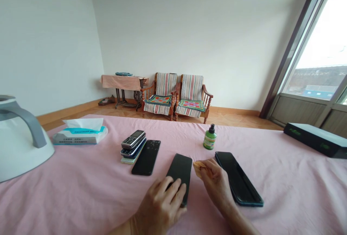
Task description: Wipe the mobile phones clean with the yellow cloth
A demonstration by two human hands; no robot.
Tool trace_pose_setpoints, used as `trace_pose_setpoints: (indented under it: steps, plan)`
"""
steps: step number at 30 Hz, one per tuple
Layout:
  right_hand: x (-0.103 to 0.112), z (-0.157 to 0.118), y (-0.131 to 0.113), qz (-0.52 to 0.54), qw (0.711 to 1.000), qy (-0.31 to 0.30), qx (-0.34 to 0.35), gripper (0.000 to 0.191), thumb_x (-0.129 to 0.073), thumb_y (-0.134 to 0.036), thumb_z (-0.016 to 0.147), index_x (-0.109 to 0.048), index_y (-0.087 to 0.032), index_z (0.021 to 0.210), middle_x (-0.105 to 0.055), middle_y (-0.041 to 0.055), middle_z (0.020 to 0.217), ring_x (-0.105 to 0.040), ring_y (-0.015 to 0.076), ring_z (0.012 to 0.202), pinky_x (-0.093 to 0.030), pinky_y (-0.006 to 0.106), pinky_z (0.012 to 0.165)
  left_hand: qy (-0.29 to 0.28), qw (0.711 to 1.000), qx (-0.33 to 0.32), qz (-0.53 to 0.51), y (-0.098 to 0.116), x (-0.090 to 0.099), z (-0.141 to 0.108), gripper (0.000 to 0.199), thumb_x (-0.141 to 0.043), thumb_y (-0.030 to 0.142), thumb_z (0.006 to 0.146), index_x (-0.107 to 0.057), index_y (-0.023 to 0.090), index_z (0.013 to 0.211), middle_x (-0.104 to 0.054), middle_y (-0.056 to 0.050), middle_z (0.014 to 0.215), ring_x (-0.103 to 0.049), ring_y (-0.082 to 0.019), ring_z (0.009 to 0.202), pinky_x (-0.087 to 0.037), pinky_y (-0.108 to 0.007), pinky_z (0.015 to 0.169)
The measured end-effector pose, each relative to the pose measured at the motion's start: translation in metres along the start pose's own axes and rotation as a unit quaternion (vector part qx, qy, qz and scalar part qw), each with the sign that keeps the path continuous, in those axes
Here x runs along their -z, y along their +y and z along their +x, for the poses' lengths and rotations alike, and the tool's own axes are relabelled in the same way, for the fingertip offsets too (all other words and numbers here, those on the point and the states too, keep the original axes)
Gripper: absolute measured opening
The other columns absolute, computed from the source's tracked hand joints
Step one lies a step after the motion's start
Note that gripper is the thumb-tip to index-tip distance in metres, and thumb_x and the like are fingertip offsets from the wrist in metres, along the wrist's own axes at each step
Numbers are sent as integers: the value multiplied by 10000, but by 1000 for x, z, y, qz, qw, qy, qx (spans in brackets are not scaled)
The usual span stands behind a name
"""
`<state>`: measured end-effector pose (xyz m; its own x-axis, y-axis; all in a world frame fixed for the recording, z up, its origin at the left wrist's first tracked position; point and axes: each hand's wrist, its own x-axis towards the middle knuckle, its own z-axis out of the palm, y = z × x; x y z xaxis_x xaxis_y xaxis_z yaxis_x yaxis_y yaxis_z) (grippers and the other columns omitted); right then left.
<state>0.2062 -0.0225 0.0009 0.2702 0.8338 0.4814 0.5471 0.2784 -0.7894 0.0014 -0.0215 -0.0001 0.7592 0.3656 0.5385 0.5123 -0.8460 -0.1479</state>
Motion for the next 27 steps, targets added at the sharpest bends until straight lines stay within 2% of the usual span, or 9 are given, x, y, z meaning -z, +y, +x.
trace_pose_setpoints:
  steps: [2,5,7,10,14,18,27]
  plan:
    - [0,0,2,-6,1000,-5,3,227,-479,-212,816,-697,-182,762,-640,48,756,-608,183,704,-444,249,626,15,999,-35,-3,9,-11,-1,270,-508,274,952,-582,155,1183,-689,-95,1099,-615,-254,947,-479,-372,808]
    - [0,0,7,-35,999,-8,9,220,-477,-183,809,-691,-185,756,-637,41,755,-609,176,701,-444,247,630,34,996,-72,-36,16,-17,-1,187,-480,137,937,-621,150,1059,-706,-76,932,-625,-221,809,-485,-359,747]
    - [0,1,10,-58,998,-10,12,222,-478,-160,801,-691,-188,745,-638,39,754,-609,173,696,-444,247,628,14,997,-51,-63,16,-15,1,142,-558,176,909,-620,154,1035,-690,-60,903,-615,-222,803,-491,-362,749]
    - [-3,0,14,-85,996,-30,20,245,-471,-117,790,-702,-194,754,-630,31,734,-604,165,670,-439,244,606,-36,993,-4,-109,9,-5,3,250,-729,290,802,-622,184,1002,-666,-36,923,-599,-221,808,-505,-339,730]
    - [-4,-6,11,-112,987,-102,50,266,-456,-67,777,-681,-194,715,-586,20,706,-589,152,648,-424,237,592,-55,988,26,-142,1,2,0,253,-745,208,789,-624,204,1011,-661,-18,959,-592,-214,861,-510,-316,777]
    - [-5,-9,8,-147,975,-148,78,278,-440,-33,780,-636,-188,658,-557,15,717,-576,136,648,-402,230,593,-51,983,21,-177,1,-2,-4,230,-727,120,790,-625,178,987,-667,-11,983,-591,-198,887,-516,-284,782]
    - [-26,39,23,-211,964,-120,109,288,-424,-2,796,-649,-164,719,-537,33,749,-539,158,699,-412,257,657,-58,980,24,-188,-2,-1,-4,272,-741,76,757,-619,183,976,-671,-5,974,-589,-200,883,-521,-292,790]
